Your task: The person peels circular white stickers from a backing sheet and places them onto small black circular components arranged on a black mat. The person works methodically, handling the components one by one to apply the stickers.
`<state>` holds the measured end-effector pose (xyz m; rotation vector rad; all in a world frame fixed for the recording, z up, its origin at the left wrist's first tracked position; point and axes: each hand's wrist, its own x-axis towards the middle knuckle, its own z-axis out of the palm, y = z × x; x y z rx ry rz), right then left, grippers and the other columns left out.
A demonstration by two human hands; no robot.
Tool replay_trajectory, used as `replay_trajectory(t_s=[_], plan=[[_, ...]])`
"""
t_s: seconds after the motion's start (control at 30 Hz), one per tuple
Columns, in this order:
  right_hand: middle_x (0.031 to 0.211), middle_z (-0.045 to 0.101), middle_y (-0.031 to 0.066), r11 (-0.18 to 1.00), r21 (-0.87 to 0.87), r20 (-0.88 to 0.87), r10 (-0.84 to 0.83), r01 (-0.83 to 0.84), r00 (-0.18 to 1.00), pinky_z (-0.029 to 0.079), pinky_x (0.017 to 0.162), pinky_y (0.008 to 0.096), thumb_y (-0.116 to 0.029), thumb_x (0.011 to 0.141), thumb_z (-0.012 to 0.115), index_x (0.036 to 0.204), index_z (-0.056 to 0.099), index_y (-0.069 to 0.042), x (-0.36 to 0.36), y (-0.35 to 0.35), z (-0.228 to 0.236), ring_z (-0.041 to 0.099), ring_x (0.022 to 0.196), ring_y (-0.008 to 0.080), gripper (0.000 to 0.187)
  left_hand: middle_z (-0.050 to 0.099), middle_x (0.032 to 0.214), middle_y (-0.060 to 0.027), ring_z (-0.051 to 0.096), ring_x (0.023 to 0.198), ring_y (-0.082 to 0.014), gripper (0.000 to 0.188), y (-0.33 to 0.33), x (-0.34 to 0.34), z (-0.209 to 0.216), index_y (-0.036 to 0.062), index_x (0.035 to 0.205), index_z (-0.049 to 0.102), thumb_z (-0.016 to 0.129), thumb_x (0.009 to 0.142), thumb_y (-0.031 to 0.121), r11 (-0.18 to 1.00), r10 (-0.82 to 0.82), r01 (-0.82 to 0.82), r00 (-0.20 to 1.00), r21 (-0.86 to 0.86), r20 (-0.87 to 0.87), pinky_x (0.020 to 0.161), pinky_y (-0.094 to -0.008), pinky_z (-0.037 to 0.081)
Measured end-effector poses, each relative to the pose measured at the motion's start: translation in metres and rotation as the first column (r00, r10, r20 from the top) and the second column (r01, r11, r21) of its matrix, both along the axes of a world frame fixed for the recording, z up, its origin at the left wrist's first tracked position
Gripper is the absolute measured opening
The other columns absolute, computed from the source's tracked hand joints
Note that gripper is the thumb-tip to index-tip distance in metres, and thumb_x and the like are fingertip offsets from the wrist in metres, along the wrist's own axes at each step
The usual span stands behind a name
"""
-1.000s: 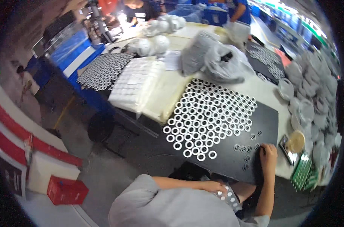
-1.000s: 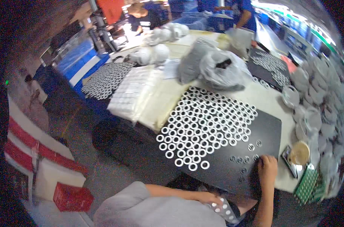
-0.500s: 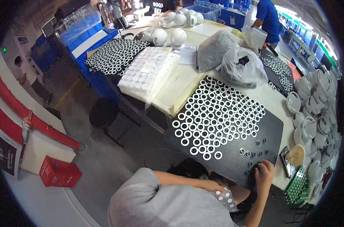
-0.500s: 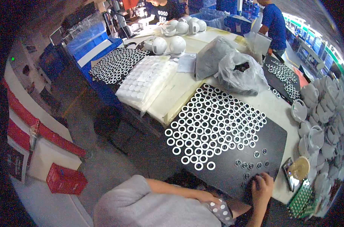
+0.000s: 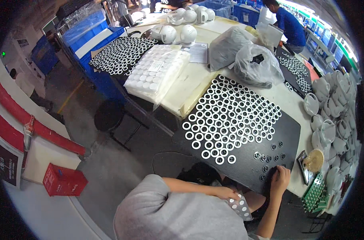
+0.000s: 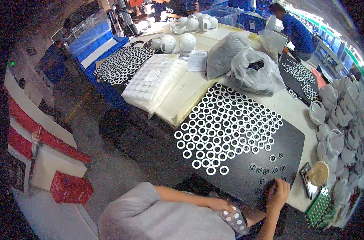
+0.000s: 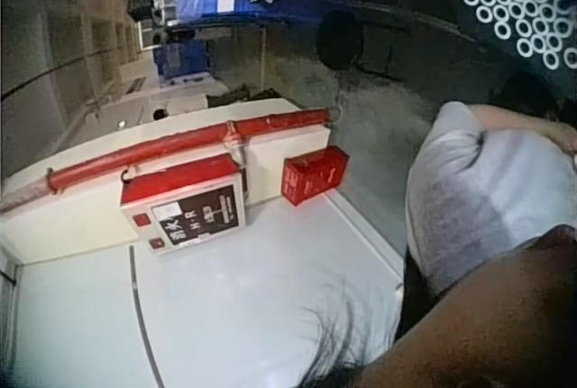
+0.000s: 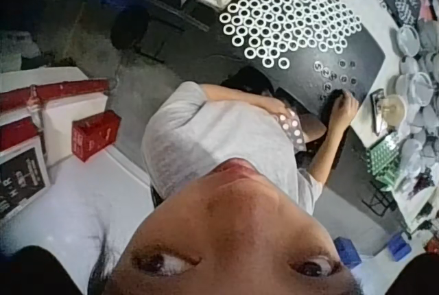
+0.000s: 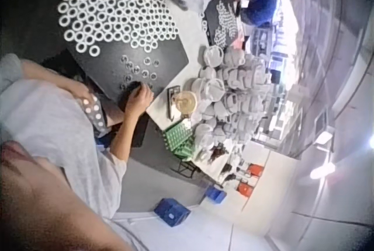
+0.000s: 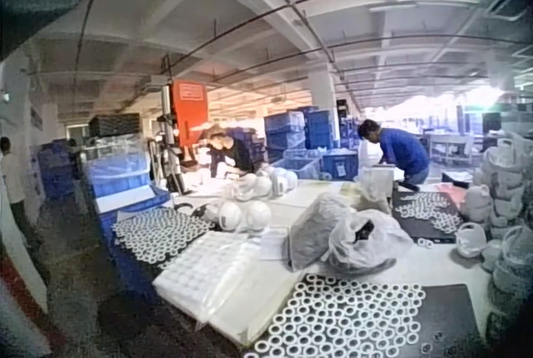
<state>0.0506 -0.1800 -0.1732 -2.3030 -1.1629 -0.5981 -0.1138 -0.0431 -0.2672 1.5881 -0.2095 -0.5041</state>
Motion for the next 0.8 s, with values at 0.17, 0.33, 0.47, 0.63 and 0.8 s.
replay_trajectory(t_s=[0.17,0.33,0.47,0.63,0.8], plan=[[0.081,0.054,0.0132,0.997,0.078,-0.169,-0.016,0.029,0.986,0.041,0.069,0.036,0.006,0.066,0.052,0.083,0.052,0.0,-0.005,-0.005,0.001,0.051,0.077,0.0301,0.019,0.06,0.092,-0.009,0.053,0.084,-0.0158,0.045,-0.002,0.004,-0.003,0.0005,0.098,0.058,0.045,0.083,0.04,0.995,-0.008,-0.013,0.977,-0.097,-0.211,0.074,-0.0284,0.04],[0.081,0.052,0.0125,0.996,0.088,-0.121,-0.002,0.013,0.993,0.041,0.063,0.0278,0.009,0.071,0.05,0.082,0.053,0.002,-0.009,-0.002,-0.004,0.052,0.072,0.0243,0.013,0.058,0.081,-0.0006,0.05,0.075,-0.0084,0.032,-0.009,0.0,-0.003,0.0041,0.085,0.061,0.049,0.083,0.033,0.91,-0.008,-0.102,0.965,-0.402,-0.263,0.067,-0.0227,0.039],[0.083,0.051,0.0107,0.981,0.189,-0.139,-0.01,0.036,0.99,0.04,0.063,0.0235,0.008,0.072,0.049,0.083,0.053,0.003,-0.016,-0.008,-0.003,0.051,0.072,0.0189,0.013,0.058,0.082,-0.0006,0.05,0.074,-0.0072,0.028,-0.009,0.001,0.005,0.004,0.085,0.061,0.05,0.084,0.029,0.953,0.129,-0.194,0.955,-0.231,-0.268,0.068,-0.0225,0.04],[0.082,0.053,0.0128,0.936,0.336,-0.427,0.048,0.109,0.903,0.042,0.071,0.0301,0.002,0.07,0.052,0.083,0.055,0.002,-0.05,-0.038,0.008,0.053,0.077,0.0248,0.013,0.059,0.078,-0.0017,0.05,0.071,-0.0074,0.03,-0.001,0.001,0.029,0.002,0.081,0.062,0.047,0.086,0.028,0.946,0.179,-0.207,0.975,-0.249,-0.13,0.065,-0.0226,0.04],[0.082,0.057,0.0129,0.921,0.371,-0.669,0.176,0.119,0.723,0.041,0.069,0.0262,-0.005,0.064,0.058,0.08,0.057,0.002,-0.094,-0.055,0.019,0.054,0.075,0.0219,0.017,0.059,0.076,-0.0042,0.05,0.071,-0.0086,0.029,0.005,0.0,0.037,-0.0027,0.086,0.058,0.046,0.087,0.023,0.966,0.168,-0.162,0.986,-0.201,0.011,0.064,-0.0239,0.04]])
